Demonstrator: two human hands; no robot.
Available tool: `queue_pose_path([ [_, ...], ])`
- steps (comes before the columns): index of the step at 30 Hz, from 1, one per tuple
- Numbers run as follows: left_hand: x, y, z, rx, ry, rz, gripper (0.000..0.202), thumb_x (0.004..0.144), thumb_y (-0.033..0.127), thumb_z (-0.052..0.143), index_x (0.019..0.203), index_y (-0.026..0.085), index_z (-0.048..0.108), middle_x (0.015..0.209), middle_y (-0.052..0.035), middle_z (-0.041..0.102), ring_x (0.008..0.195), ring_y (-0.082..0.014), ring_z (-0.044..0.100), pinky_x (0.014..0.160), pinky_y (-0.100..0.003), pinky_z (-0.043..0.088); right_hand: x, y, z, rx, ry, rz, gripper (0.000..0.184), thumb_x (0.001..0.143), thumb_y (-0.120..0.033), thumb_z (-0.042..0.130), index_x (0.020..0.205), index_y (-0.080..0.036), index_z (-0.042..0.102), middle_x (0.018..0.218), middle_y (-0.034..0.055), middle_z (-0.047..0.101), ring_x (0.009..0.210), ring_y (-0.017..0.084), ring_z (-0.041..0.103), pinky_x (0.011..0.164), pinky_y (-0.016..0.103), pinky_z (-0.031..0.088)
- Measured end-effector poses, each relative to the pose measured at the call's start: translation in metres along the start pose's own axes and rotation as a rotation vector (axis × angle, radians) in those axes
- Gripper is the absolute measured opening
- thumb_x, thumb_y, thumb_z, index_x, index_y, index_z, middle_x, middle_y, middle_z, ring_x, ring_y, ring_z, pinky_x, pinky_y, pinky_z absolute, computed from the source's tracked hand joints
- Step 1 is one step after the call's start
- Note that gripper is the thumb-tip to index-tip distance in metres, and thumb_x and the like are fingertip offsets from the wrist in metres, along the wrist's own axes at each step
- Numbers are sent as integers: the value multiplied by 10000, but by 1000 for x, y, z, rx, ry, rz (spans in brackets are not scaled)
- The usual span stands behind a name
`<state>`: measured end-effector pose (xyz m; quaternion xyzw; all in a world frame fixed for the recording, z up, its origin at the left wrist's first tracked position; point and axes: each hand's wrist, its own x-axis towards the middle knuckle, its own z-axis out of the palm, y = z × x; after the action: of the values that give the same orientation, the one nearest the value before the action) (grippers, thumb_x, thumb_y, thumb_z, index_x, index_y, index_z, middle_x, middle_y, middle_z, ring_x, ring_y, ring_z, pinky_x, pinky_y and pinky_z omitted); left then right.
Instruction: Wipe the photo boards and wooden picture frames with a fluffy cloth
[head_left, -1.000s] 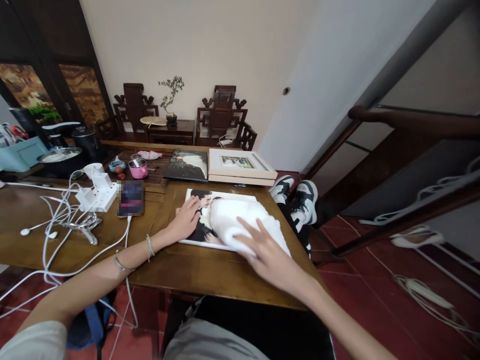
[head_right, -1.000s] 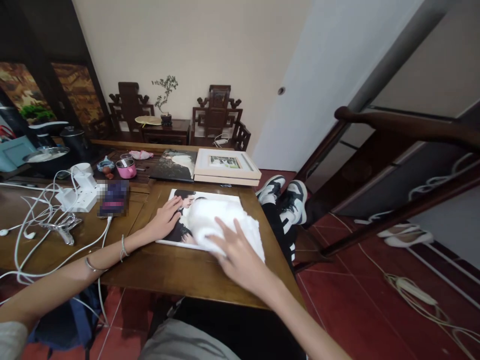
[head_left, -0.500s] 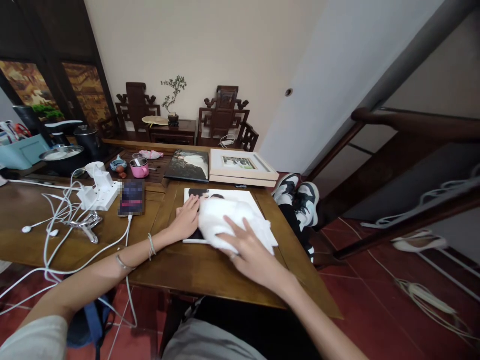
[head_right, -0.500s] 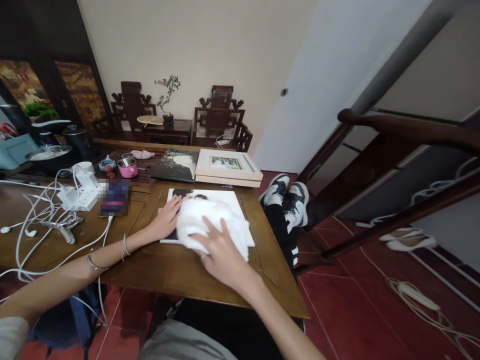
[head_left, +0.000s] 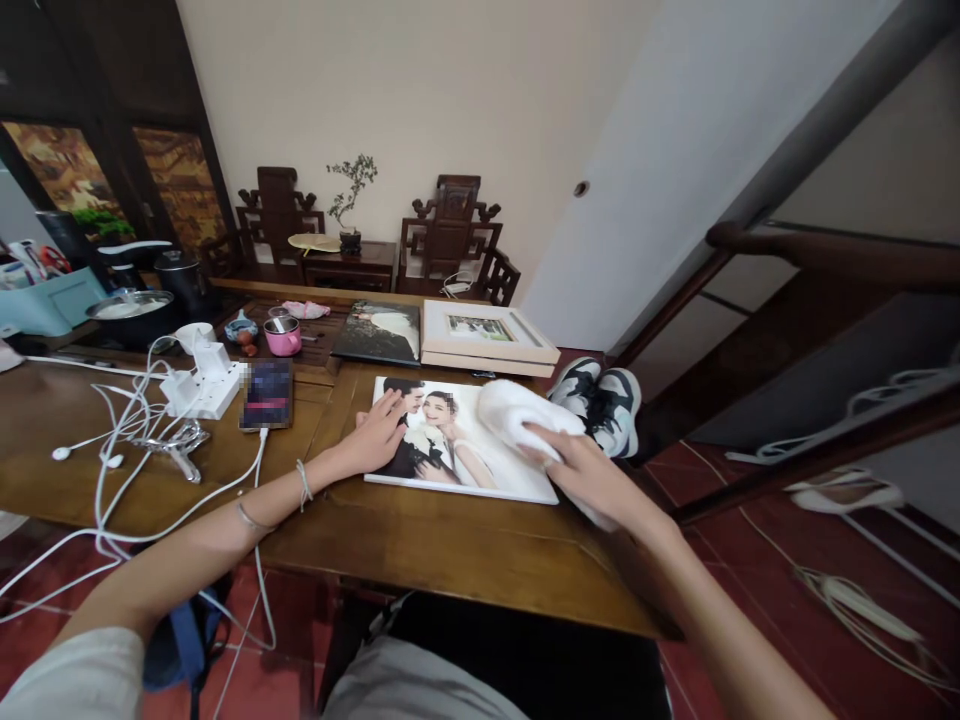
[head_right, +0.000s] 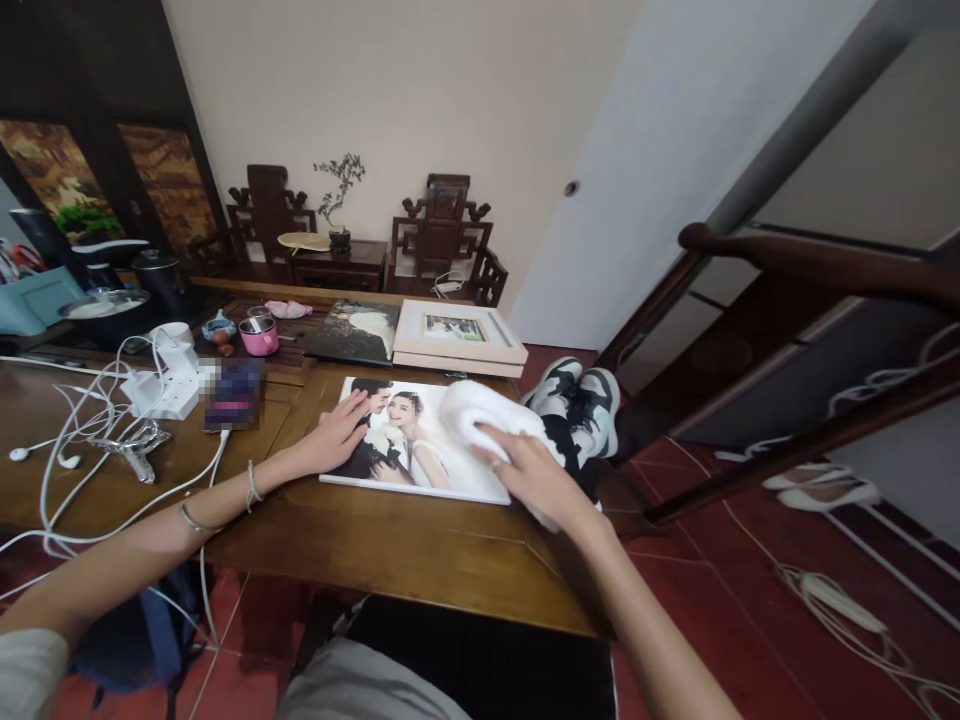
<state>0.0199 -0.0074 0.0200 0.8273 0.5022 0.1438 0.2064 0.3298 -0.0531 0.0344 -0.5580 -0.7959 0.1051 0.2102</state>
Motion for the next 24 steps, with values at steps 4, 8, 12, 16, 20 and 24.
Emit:
queue_pose_path([
  [4,-1,0,-4,-25,5,20,521,973,269,328,1487,201,284,1601,-142,174,1489,-272,122,1113,-636,222,58,-7,4,-30,10,-85,441,909,-365,388,1223,-184,640,1259,117,659,1180,339,581,1006,488,429],
  [8,0,-2,-2,-21,41,15,505,970,268,333,1471,200,323,1590,-134,221,1482,-262,160,1127,-608,229,67,-16,11,-56,-16,-131,417,867,-248,395,1194,-165,640,1287,132,638,1221,350,546,1069,572,313],
  [12,5,-2,3,-21,105,-40,507,948,230,338,1451,166,362,1578,-118,262,1475,-254,190,1148,-576,237,6,-22,15,-70,-51,-186,399,882,-229,401,1214,-184,618,1412,126,535,1385,317,365,1137,589,204],
  [16,7,-2,7,-19,134,-52,506,944,206,326,1446,174,372,1566,-100,299,1464,-230,226,1171,-518,234,-68,-40,4,-58,-118,-231,348,886,-222,430,1156,-239,650,1537,91,360,1406,303,318,1154,577,200],
  [20,6,-2,5,10,109,-28,486,981,311,327,1451,190,367,1575,-117,272,1470,-266,201,1147,-575,235,-72,-51,-8,-40,-226,-283,355,885,-207,440,1159,-254,661,1525,73,383,1406,306,311,1141,557,260],
  [24,4,-2,1,39,72,-4,489,980,300,342,1459,206,354,1581,-120,255,1475,-286,179,1114,-618,258,-4,-33,-4,-33,-192,-282,358,917,-270,417,1183,-247,655,1379,65,575,1361,304,403,1152,581,211],
])
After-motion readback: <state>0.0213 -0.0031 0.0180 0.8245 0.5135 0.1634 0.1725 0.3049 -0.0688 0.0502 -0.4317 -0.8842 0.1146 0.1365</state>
